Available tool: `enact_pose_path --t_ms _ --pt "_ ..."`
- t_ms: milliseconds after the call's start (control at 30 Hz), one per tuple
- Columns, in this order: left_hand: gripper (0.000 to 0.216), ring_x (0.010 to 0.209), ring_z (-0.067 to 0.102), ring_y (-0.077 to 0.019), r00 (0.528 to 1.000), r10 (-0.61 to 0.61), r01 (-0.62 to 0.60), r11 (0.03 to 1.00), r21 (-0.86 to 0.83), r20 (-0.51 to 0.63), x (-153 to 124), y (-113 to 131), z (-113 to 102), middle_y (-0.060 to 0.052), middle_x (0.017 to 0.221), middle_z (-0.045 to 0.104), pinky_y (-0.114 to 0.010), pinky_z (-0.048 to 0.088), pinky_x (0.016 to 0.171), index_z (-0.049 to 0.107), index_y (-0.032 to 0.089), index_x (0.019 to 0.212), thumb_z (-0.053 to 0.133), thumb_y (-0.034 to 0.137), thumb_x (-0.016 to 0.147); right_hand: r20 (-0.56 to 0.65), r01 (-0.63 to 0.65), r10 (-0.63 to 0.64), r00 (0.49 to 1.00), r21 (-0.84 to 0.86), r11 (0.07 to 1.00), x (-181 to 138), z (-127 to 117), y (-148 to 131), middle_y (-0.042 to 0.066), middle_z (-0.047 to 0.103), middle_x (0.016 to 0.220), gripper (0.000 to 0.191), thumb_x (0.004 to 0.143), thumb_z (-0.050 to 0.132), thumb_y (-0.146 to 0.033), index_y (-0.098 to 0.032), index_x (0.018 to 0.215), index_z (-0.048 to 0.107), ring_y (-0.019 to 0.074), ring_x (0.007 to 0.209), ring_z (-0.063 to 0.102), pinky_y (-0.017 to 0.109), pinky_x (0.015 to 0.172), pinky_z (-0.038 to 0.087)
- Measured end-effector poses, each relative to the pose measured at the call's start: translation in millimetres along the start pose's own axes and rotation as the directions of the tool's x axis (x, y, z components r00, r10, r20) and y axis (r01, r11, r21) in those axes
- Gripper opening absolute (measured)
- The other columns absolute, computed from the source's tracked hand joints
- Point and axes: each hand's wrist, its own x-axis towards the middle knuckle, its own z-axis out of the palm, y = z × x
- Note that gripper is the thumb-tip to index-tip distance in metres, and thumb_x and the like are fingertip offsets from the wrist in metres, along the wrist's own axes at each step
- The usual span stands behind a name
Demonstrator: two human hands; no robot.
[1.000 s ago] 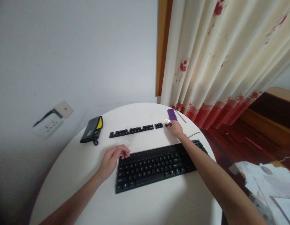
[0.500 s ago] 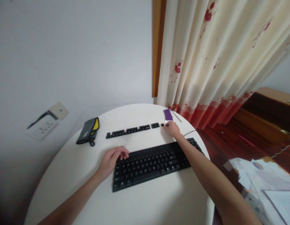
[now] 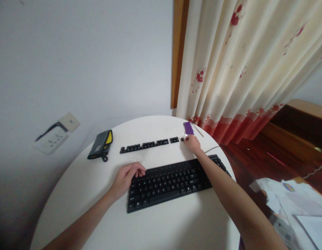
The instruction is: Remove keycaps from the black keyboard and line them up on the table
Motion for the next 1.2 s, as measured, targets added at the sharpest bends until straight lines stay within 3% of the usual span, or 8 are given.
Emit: enact_pose_path --t_ms 700,800,900,1000,1100,1200 --pt "0.048 0.066 0.058 -0.0152 0.999 -0.017 0.017 1.0 0.005 0.027 -0.9 -1.1 -1.3 -0.006 0.07 0.067 -0.026 0.045 0.062 0.072 0.012 0.082 0.045 0.049 0.096 -0.067 0.025 -0.016 0.998 0.133 0.991 0.5 -1.4 1.0 0.009 0.071 0.077 0.008 0.072 0.071 -0.025 -0.018 0.073 0.069 0.0214 0.076 0.065 0.026 0.065 0.041" --pt "0.047 0.066 0.058 -0.0153 1.0 -0.015 0.015 1.0 0.006 0.023 -0.6 -1.4 -2.2 -0.006 0.07 0.067 -0.026 0.045 0.062 0.072 0.012 0.082 0.045 0.048 0.097 -0.16 0.068 -0.034 0.987 0.212 0.975 -1.5 -17.8 0.9 0.011 0.07 0.077 0.019 0.081 0.063 -0.034 -0.015 0.078 0.069 0.0223 0.074 0.064 0.029 0.067 0.043" --pt "0.047 0.066 0.058 -0.0152 1.0 -0.009 0.009 1.0 0.004 0.018 -0.3 -1.2 -2.9 -0.006 0.07 0.067 -0.026 0.045 0.062 0.072 0.013 0.082 0.045 0.048 0.097 -0.259 0.136 -0.052 0.964 0.315 0.939 -9.2 -46.1 7.7 0.013 0.069 0.08 0.046 0.094 0.037 -0.045 -0.013 0.086 0.068 0.0212 0.073 0.062 0.03 0.067 0.045" --pt "0.046 0.066 0.057 -0.0149 1.0 -0.006 0.006 1.0 0.016 0.015 -0.3 -1.2 -2.8 -0.005 0.07 0.067 -0.026 0.044 0.062 0.072 0.013 0.082 0.045 0.047 0.097 -0.31 0.184 -0.056 0.949 0.401 0.897 -27.8 -79.2 23.8 0.011 0.068 0.079 0.064 0.097 0.019 -0.053 -0.012 0.088 0.067 0.0186 0.068 0.059 0.028 0.064 0.045" --pt "0.045 0.066 0.057 -0.0149 1.0 -0.004 0.003 0.999 0.037 0.017 -0.4 -1.1 -1.8 -0.005 0.071 0.067 -0.025 0.044 0.062 0.072 0.014 0.083 0.045 0.047 0.097 -0.387 0.264 -0.062 0.92 0.497 0.827 -56.2 -105.1 44.3 0.006 0.063 0.075 0.06 0.096 0.027 -0.059 -0.015 0.083 0.067 0.0172 0.068 0.055 0.027 0.061 0.042" --pt "0.045 0.066 0.057 -0.0149 1.0 0.001 -0.003 0.999 0.052 0.03 -0.2 -1.9 -0.8 -0.005 0.07 0.066 -0.025 0.044 0.062 0.072 0.014 0.082 0.045 0.046 0.097 -0.375 0.256 -0.057 0.925 0.506 0.823 -85.7 -115.1 64.0 0.001 0.053 0.064 0.054 0.096 0.033 -0.058 -0.018 0.076 0.063 0.0151 0.059 0.048 0.026 0.055 0.037"
